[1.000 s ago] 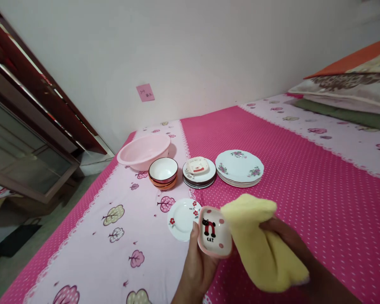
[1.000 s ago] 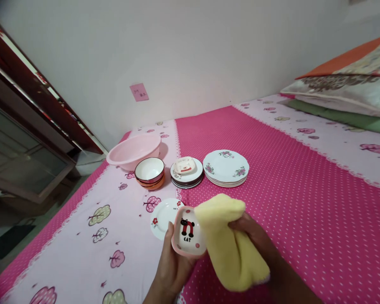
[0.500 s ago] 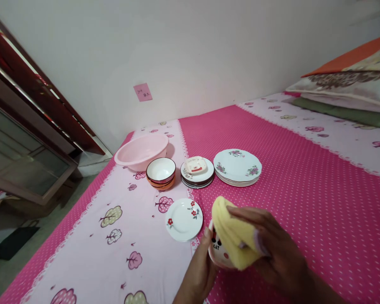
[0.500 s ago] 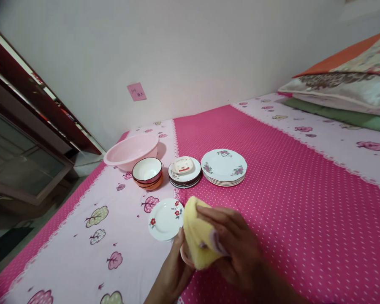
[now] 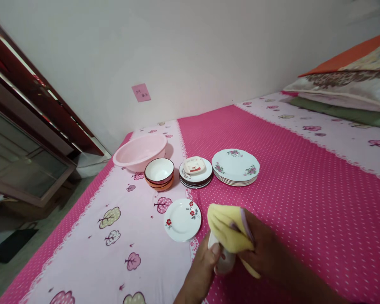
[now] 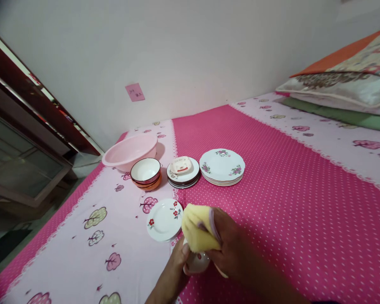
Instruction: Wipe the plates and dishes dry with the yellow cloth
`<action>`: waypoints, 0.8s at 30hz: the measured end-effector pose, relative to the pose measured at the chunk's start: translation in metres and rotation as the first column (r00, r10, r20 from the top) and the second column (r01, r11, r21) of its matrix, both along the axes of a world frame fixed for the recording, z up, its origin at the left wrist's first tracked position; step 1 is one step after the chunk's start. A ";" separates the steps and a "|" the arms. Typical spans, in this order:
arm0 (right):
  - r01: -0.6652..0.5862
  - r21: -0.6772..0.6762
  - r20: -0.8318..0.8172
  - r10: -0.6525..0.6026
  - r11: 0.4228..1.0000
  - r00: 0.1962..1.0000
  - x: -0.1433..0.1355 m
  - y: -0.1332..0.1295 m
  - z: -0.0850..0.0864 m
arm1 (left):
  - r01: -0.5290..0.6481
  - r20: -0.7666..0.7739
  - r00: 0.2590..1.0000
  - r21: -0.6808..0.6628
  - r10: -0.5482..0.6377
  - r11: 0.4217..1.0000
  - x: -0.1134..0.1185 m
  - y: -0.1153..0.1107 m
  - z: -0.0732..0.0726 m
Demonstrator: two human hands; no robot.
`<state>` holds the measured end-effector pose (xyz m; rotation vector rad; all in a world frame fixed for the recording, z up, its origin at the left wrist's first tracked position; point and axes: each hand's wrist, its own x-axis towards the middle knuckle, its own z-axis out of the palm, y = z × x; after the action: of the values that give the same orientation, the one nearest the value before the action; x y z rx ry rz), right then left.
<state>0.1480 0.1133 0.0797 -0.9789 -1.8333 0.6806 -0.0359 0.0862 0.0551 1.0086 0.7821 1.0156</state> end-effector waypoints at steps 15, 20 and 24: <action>-0.168 -0.604 -0.306 -0.032 0.779 0.951 0.008 0.016 -0.009 | -0.205 0.404 0.862 -0.274 0.306 0.940 0.005 -0.003 -0.011; -0.167 -0.672 -0.325 -0.085 0.722 0.942 0.004 0.015 -0.016 | -0.118 0.466 0.840 -0.342 0.277 0.932 0.003 0.005 -0.005; -0.120 -0.640 -0.369 -0.166 0.759 0.915 0.000 0.013 -0.015 | 0.032 0.513 0.839 -0.380 0.182 0.925 0.002 0.010 -0.001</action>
<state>0.1480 0.1261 0.0645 -1.1815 -1.2062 1.4599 -0.0338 0.0960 0.0540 0.3243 0.5126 1.0974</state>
